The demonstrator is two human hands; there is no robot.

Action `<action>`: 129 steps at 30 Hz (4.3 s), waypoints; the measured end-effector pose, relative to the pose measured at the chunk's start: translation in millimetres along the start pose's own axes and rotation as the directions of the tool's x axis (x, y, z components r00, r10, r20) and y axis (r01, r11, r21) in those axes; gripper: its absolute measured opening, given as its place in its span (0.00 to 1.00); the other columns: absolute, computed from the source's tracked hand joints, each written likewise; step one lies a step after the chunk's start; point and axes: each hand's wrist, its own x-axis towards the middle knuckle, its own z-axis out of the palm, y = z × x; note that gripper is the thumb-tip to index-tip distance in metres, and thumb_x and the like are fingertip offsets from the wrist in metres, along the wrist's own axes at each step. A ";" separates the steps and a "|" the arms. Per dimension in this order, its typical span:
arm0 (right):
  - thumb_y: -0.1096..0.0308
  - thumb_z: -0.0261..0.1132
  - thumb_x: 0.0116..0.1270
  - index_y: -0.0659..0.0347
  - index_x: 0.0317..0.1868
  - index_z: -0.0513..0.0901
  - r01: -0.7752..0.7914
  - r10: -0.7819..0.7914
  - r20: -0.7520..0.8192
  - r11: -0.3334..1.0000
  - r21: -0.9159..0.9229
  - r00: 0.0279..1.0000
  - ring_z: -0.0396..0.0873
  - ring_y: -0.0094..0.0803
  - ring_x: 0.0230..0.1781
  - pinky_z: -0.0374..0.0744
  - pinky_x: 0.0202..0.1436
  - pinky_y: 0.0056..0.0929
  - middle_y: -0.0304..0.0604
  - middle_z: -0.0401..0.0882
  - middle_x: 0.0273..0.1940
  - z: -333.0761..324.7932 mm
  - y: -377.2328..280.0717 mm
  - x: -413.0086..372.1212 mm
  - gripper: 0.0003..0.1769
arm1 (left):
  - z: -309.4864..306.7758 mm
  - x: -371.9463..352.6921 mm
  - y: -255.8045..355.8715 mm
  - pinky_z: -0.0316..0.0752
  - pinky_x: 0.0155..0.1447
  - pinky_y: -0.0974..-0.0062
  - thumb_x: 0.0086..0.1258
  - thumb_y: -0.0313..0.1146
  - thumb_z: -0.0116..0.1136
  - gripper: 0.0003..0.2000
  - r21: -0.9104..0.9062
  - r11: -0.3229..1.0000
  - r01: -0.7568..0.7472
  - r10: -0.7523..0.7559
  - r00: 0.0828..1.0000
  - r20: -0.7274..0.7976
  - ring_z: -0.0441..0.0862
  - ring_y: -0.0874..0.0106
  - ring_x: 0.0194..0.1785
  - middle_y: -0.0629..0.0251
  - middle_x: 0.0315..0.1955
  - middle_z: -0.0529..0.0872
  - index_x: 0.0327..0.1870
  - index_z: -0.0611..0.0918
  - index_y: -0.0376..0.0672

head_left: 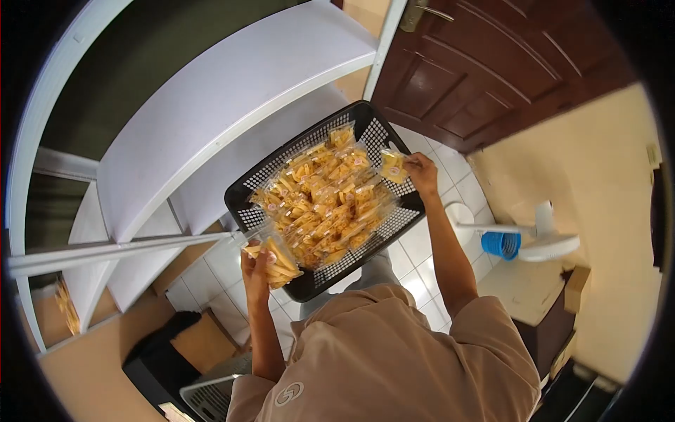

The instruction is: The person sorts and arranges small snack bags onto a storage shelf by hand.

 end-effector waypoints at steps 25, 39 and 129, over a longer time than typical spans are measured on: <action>0.70 0.68 0.61 0.60 0.66 0.66 0.319 -0.161 0.532 0.922 -0.220 0.831 0.80 0.39 0.52 0.81 0.48 0.34 0.51 0.70 0.64 63.7 79.3 77.3 0.33 | 230.9 -10.0 -84.8 0.75 0.38 0.81 0.65 0.23 0.62 0.12 0.102 0.991 0.088 -0.068 0.980 -0.187 0.81 0.77 0.36 0.64 0.33 0.83 0.48 0.78 0.36; 0.70 0.69 0.59 0.62 0.48 0.81 0.069 -0.005 0.941 0.997 -0.019 0.338 0.85 0.39 0.35 0.82 0.35 0.31 0.51 0.85 0.36 -36.2 -2.0 33.1 0.16 | 277.7 -2.6 -104.5 0.77 0.49 0.69 0.60 0.25 0.65 0.19 0.542 0.814 -0.207 0.171 0.978 0.116 0.83 0.62 0.47 0.55 0.47 0.85 0.54 0.78 0.38; 0.69 0.65 0.65 0.67 0.32 0.79 0.288 -0.195 0.969 0.929 0.231 -0.150 0.70 0.18 0.15 0.70 0.18 0.21 0.37 0.75 0.17 585.7 -488.1 -397.6 0.09 | -605.6 -76.3 154.0 0.65 0.24 0.82 0.69 0.38 0.61 0.12 0.106 0.901 -0.421 0.279 0.374 -0.884 0.68 0.84 0.20 0.74 0.14 0.72 0.36 0.80 0.36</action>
